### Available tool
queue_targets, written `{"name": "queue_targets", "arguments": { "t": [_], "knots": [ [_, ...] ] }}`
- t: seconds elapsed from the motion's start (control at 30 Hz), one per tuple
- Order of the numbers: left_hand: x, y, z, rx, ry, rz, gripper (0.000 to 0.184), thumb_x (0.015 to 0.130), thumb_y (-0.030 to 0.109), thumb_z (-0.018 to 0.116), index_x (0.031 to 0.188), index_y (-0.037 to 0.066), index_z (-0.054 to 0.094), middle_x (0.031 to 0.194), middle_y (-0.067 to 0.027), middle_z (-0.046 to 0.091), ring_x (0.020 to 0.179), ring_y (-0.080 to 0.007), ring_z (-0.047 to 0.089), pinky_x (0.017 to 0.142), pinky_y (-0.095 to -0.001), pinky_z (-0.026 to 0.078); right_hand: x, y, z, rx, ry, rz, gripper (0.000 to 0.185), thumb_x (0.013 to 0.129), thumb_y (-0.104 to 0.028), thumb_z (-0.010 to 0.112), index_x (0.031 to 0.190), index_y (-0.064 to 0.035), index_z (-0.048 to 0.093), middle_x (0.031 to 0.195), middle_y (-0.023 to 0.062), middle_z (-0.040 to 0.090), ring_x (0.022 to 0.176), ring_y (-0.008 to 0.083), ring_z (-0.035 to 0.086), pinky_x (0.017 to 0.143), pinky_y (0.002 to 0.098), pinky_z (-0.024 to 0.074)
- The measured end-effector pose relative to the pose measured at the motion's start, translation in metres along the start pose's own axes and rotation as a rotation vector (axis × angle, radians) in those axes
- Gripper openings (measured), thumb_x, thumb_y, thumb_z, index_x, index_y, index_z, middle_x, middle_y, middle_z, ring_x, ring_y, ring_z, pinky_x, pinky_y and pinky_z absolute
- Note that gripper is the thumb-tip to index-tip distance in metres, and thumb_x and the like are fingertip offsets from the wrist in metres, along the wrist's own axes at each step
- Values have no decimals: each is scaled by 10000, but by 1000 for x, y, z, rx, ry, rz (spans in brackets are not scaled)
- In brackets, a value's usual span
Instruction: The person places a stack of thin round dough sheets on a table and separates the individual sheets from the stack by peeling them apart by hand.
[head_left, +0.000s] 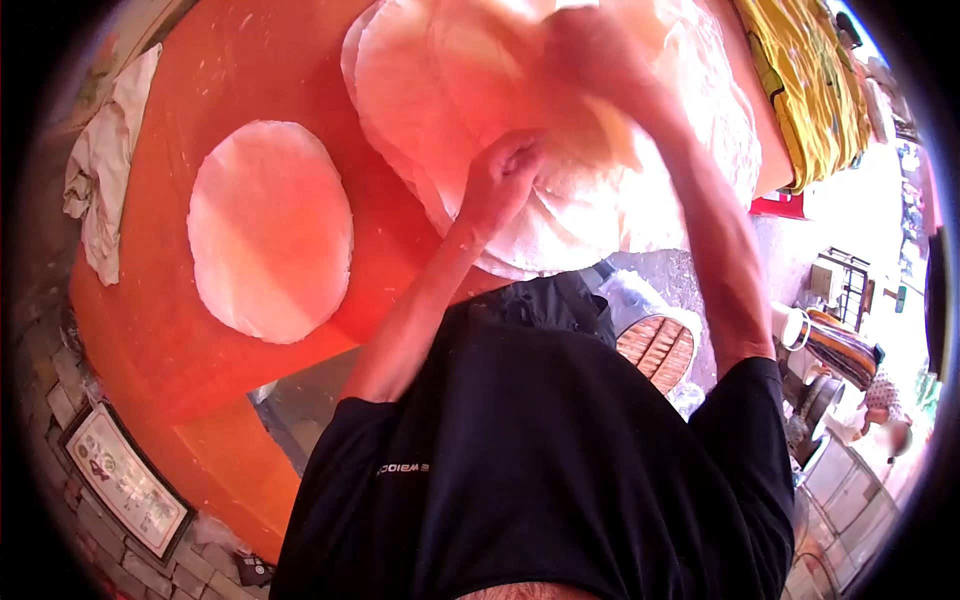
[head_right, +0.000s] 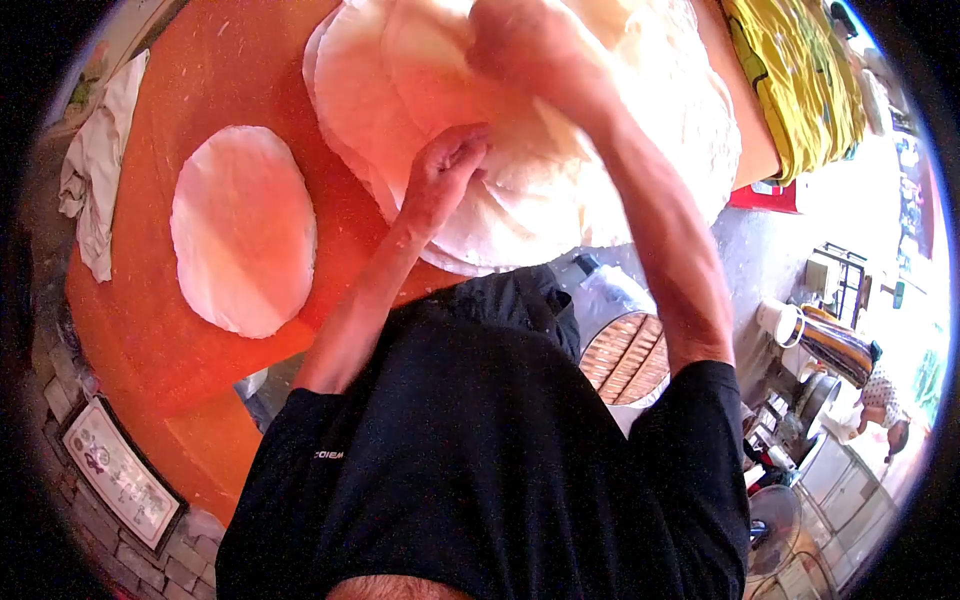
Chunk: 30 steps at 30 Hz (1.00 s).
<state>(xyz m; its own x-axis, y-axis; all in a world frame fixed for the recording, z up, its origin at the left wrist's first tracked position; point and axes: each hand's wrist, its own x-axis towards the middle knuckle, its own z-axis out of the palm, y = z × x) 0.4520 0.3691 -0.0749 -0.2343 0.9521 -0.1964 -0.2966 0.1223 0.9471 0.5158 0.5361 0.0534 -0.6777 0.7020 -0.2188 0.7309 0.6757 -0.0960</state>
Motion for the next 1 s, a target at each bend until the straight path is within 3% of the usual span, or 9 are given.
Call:
{"name": "queue_targets", "arguments": {
  "t": [0.17, 0.23, 0.33, 0.43, 0.5, 0.6, 0.67, 0.8, 1.0],
  "knots": [
    [-12, 3, -16, -344, -30, -174, 350, 956, 251, 507, 1239, 45, 503, 1088, -75, 608, 981, -167, 605, 830, -295, 500, -39, 4, -122, -75, 416, -175, 232, 804, -193, 629, 960, -23, 644, 815, 105, 648, 691, 194, 612, 637, 300, 492],
    [-20, 25, -23, -643, 92, -257, 441, 920, 347, 550, 1250, 60, 498, 1148, -91, 562, 1040, -224, 570, 828, -402, 504, -52, 20, -128, 76, 497, -149, 233, 809, -192, 628, 967, -22, 643, 821, 87, 648, 697, 180, 606, 643, 293, 491],
    [-13, 50, -47, -775, 209, 29, 490, 908, 446, 525, 1281, 131, 487, 1263, -60, 519, 1162, -218, 481, 874, -405, 461, -56, 60, -104, 434, 547, -180, 236, 816, -191, 628, 978, -20, 640, 830, 60, 648, 707, 159, 599, 651, 283, 490],
    [-31, 74, -78, -1111, 53, 42, 603, 883, 549, 486, 1351, 173, 426, 1373, -30, 434, 1226, -241, 416, 953, -426, 379, -41, 98, -22, 1000, 362, -230, 239, 822, -190, 627, 988, -19, 638, 838, 33, 648, 717, 139, 591, 660, 273, 488],
    [-40, 62, -95, -995, 94, 80, 562, 897, 473, 449, 1364, 163, 408, 1384, -46, 426, 1247, -270, 411, 989, -492, 360, -36, 93, 29, 1738, -43, 244, 217, 878, -164, 595, 1030, -17, 641, 826, -17, 629, 657, 57, 567, 537, 216, 455],
    [-44, 42, -92, -682, 295, 133, 581, 914, 437, 427, 1369, 79, 378, 1388, -86, 416, 1292, -288, 372, 1057, -453, 329, -32, 106, 91, 1628, 33, 375, 214, 811, -128, 665, 962, 23, 652, 765, 27, 626, 655, 106, 598, 507, 255, 459],
    [-54, 36, -89, -873, 342, -6, 637, 935, 512, 382, 1389, 67, 358, 1411, -108, 400, 1295, -296, 374, 1070, -455, 310, -34, 103, 93, 1597, 24, 427, 246, 810, -119, 659, 993, 45, 643, 798, 43, 634, 711, 116, 616, 545, 262, 481],
    [-60, 51, -75, -737, 364, 115, 660, 950, 528, 340, 1399, 45, 333, 1410, -123, 400, 1283, -297, 394, 1071, -449, 315, -64, 49, 14, 1489, 247, 62, 255, 823, -130, 652, 992, 59, 633, 868, 87, 661, 731, 157, 641, 664, 275, 509],
    [-57, 21, -82, -763, 362, 183, 564, 964, 436, 379, 1346, 21, 400, 1308, -135, 506, 1183, -285, 500, 1045, -418, 359, -74, 109, 116, 1735, 48, 463, 192, 844, -88, 623, 970, 55, 644, 891, 89, 665, 770, 137, 642, 652, 257, 508]
  ]
}}
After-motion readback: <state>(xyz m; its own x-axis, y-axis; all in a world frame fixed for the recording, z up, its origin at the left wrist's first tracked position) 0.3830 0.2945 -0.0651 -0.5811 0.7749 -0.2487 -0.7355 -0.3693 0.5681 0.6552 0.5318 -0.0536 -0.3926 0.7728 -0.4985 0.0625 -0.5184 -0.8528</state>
